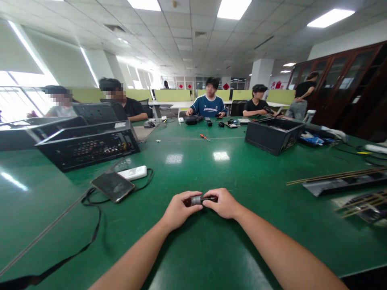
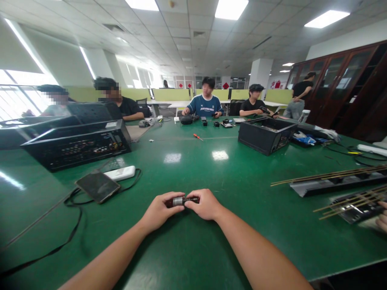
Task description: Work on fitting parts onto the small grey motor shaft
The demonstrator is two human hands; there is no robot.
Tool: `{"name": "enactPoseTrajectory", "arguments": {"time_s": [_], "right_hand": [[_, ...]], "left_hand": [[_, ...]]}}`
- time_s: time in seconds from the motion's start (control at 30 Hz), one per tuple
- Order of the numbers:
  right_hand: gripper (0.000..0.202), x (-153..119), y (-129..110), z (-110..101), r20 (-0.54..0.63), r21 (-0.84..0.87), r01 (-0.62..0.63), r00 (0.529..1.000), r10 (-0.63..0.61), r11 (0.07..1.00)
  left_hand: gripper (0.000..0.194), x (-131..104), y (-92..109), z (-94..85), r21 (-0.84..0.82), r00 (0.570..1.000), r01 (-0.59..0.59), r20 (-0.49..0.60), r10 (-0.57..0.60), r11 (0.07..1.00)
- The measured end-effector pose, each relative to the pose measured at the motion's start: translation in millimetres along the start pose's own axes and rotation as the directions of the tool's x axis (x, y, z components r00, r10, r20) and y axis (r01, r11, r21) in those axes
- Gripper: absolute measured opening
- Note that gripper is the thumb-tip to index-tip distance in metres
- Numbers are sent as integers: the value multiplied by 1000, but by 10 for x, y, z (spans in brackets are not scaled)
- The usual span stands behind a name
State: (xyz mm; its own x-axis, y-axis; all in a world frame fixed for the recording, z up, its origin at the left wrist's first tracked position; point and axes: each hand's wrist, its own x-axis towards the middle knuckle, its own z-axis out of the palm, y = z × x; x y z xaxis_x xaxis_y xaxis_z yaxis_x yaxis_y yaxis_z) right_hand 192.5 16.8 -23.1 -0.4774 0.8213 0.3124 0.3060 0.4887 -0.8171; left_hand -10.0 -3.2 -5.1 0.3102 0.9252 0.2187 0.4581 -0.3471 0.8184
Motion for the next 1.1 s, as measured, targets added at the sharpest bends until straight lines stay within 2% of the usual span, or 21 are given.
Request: {"name": "enactPoseTrajectory", "arguments": {"time_s": [1.1], "right_hand": [[19,-22,-3,-45,32,-80,-6,999,9,997]], "left_hand": [[38,-7,-35,14,-29,1000,23,-1,-23,999]]}}
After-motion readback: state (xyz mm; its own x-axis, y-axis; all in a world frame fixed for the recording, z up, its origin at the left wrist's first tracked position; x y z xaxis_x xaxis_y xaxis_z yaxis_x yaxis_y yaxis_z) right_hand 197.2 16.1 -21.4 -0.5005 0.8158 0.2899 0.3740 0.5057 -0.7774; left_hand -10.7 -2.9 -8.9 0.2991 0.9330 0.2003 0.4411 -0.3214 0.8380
